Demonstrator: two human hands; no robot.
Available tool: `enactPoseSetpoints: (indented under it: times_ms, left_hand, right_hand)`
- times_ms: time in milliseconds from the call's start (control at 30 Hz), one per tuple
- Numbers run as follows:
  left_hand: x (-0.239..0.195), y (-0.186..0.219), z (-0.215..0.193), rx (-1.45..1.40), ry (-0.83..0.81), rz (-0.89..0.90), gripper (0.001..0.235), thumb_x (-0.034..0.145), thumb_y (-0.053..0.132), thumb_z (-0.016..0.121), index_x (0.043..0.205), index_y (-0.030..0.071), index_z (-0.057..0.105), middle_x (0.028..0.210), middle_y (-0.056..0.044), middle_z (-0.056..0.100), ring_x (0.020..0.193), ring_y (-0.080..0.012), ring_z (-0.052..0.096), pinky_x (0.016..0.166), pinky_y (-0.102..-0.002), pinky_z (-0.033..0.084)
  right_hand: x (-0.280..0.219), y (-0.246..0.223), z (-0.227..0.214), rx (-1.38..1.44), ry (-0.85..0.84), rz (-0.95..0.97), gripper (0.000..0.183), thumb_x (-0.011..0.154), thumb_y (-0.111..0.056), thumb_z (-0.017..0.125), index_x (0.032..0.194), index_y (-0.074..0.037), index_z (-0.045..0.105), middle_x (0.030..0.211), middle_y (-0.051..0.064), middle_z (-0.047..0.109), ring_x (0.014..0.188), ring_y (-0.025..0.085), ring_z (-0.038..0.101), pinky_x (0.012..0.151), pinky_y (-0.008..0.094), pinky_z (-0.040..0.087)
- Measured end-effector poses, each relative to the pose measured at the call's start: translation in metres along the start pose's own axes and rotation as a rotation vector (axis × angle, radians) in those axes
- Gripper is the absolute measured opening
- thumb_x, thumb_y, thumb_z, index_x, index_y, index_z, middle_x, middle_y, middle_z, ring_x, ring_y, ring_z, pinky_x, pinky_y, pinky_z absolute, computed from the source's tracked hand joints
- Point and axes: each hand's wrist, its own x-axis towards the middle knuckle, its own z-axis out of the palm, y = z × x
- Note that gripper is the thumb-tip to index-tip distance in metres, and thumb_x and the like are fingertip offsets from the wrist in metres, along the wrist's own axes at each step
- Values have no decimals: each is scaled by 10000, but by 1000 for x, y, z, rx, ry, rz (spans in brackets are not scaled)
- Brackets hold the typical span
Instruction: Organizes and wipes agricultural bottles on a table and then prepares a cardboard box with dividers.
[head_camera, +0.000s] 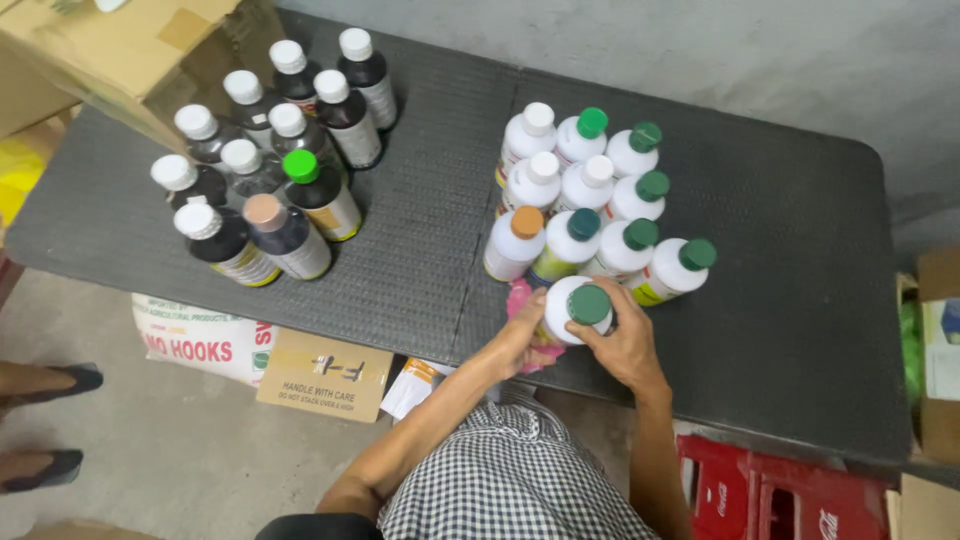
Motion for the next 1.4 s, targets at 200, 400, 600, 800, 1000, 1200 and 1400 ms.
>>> enactPoseSetpoints:
  times_ms: [200, 400, 600, 800, 1000, 1200, 1400]
  left_hand:
    - [44, -22, 57, 68, -93, -173, 833, 930, 513, 509, 1618, 320, 80, 1603, -75, 349, 1350, -377, 486, 948, -588, 485]
    - [86, -55, 87, 68, -69, -143, 952, 833, 371, 598, 1634, 303, 88, 1572, -133, 407, 1365, -370, 473, 977, -581, 450]
    - [79, -38, 111, 20, 25, -150, 983, 810, 505, 615, 1632, 317, 110, 1646, -71, 277, 1477, -346, 310, 1025, -640, 382]
    - [90, -82, 80, 473, -68, 174, 1267, 800, 417, 842, 1646, 79, -38, 1706, -203, 133, 1590, -334, 115, 1263, -454, 157]
    - [127, -88, 97, 520, 16, 316, 1452, 612, 200, 903, 1604, -20, -135, 1629, -247, 318, 1532, -328, 315, 1249, -374, 229]
    - [169, -89, 106, 587, 36, 410, 1454, 583, 152, 932, 1607, -50, -80, 1631, -242, 304, 1531, -316, 301, 1246, -371, 248]
    - [201, -85, 134, 485, 103, 490, 1479, 596, 135, 922, 1594, -56, -153, 1532, -223, 473, 1491, -326, 378, 1244, -383, 247]
  right_hand:
    - [-23, 76, -27, -18, 68, 133, 665, 708, -208, 892, 1289, -22, 625, 1321, 163, 644, 1212, 309, 639, 1001, 397, 517]
    - [-36, 138, -34, 30, 202, 106, 673, 716, -195, 890, 1305, -13, 620, 1335, 175, 630, 1226, 313, 635, 1011, 405, 520]
    - [-31, 175, -59, 369, 61, 119, 596, 914, -330, 712, 1409, -49, 537, 1483, 174, 518, 1355, 323, 534, 998, 442, 550]
    - [-37, 244, -24, 744, 379, 520, 769, 995, -612, 331, 1581, -114, 307, 1631, 142, 323, 1472, 323, 360, 1118, 546, 395]
    - [-3, 251, 7, 908, 343, 209, 852, 1039, -655, 343, 1643, -81, 160, 1693, 160, 227, 1561, 346, 257, 1260, 485, 243]
    - [26, 258, -10, 1084, 309, 134, 916, 992, -695, 359, 1638, -68, 187, 1690, 154, 247, 1545, 324, 281, 1250, 480, 266]
    - [57, 308, -23, 1002, 270, 230, 878, 1012, -691, 313, 1608, -47, 277, 1670, 138, 306, 1529, 297, 313, 1245, 442, 264]
